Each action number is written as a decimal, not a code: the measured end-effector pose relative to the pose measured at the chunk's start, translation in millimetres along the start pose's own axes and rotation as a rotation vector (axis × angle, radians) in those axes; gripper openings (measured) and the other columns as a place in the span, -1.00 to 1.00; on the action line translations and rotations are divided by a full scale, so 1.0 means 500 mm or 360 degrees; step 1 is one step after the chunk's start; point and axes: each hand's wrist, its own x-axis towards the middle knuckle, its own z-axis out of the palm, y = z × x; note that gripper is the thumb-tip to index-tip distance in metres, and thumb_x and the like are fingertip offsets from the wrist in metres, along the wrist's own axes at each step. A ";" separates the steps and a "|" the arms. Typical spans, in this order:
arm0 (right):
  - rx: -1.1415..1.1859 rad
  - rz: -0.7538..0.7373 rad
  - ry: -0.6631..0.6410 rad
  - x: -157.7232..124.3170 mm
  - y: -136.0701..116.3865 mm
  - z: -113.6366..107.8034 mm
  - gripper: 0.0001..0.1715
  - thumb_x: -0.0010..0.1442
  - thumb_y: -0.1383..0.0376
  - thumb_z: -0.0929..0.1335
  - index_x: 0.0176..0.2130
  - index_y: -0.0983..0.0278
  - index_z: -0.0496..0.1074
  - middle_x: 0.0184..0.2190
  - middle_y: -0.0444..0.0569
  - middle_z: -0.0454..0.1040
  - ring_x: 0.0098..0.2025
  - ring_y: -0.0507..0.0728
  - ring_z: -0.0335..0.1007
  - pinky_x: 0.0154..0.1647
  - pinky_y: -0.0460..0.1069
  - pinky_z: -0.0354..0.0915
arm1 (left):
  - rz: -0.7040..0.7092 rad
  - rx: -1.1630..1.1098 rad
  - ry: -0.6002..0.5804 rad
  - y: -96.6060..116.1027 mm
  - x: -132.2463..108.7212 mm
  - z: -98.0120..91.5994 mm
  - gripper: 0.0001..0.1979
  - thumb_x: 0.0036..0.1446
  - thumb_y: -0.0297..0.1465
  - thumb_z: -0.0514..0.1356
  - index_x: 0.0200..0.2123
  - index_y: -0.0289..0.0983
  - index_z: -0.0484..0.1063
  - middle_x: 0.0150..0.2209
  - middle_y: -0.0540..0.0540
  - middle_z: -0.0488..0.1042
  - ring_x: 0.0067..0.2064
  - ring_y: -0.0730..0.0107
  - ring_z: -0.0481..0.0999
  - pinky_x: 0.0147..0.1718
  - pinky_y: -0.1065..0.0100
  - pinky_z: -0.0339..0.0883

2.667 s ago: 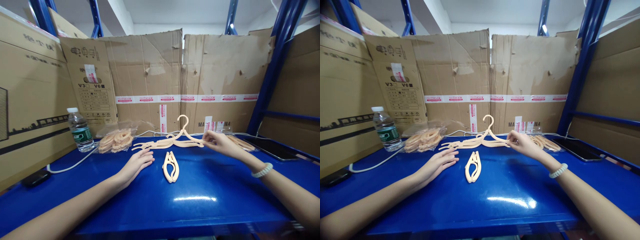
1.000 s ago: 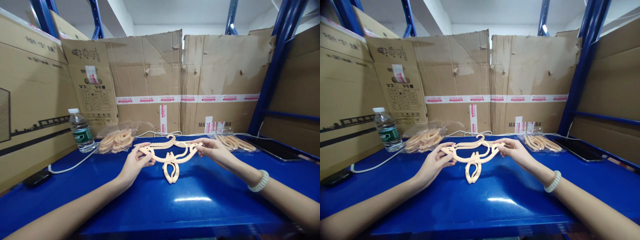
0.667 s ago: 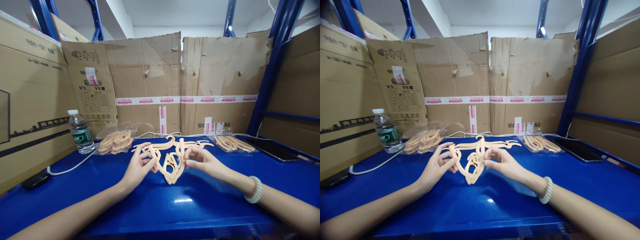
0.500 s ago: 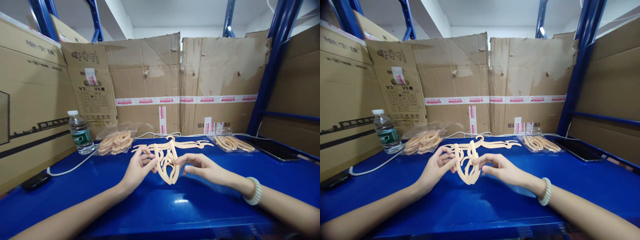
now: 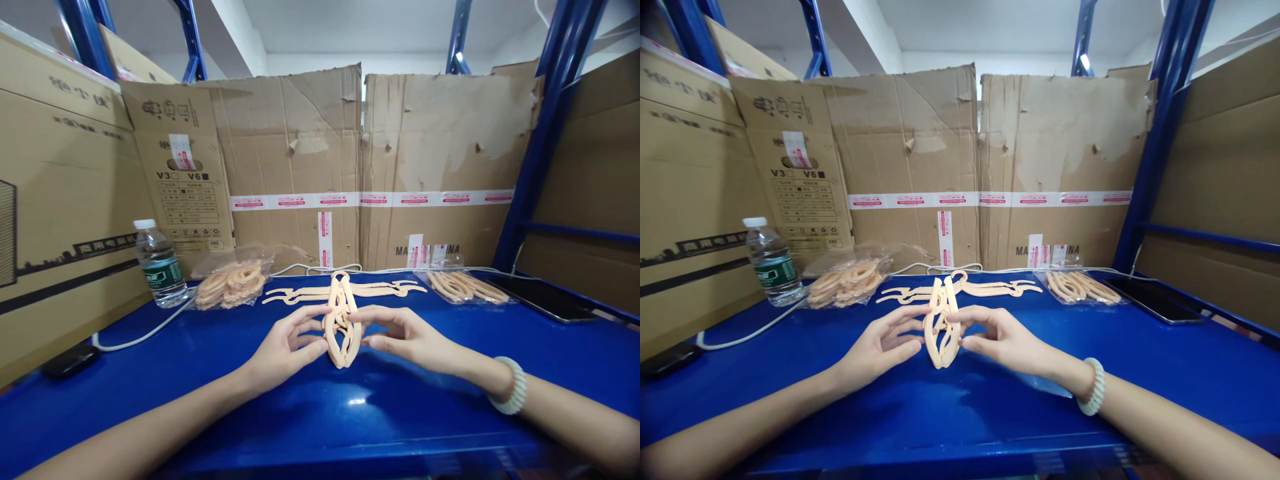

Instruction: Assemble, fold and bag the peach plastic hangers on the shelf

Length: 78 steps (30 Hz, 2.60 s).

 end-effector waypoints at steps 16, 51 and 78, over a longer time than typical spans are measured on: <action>0.0111 0.0199 -0.0155 -0.002 -0.012 -0.013 -0.50 0.15 0.17 0.40 0.07 0.25 0.39 -0.05 0.06 0.50 0.01 0.17 0.41 0.06 0.13 0.31 | 0.0102 0.0395 -0.0283 0.001 -0.008 -0.009 -0.34 0.11 -0.34 0.23 0.26 -0.16 0.08 0.31 -0.18 0.05 0.31 0.05 0.06 0.26 -0.03 -0.04; -0.1513 0.0075 -0.0079 -0.009 0.030 -0.028 -0.43 0.26 0.00 0.24 0.15 0.23 0.29 -0.15 0.09 0.33 -0.12 0.21 0.29 -0.07 0.12 0.27 | 0.0000 0.1402 -0.0570 0.017 -0.024 -0.021 -0.41 0.14 -0.17 0.18 0.22 -0.15 0.18 0.30 -0.17 0.08 0.32 -0.04 -0.02 0.26 -0.02 -0.08; -0.1426 0.0161 -0.0142 -0.011 0.026 -0.035 -0.30 0.19 -0.03 0.31 0.19 0.25 0.22 -0.08 0.09 0.32 -0.06 0.23 0.27 0.01 0.12 0.23 | 0.0209 0.1338 -0.0248 0.010 -0.012 -0.021 -0.69 0.24 -0.31 0.08 0.04 -0.16 0.32 0.11 -0.14 0.33 0.16 0.17 0.28 0.16 0.11 0.16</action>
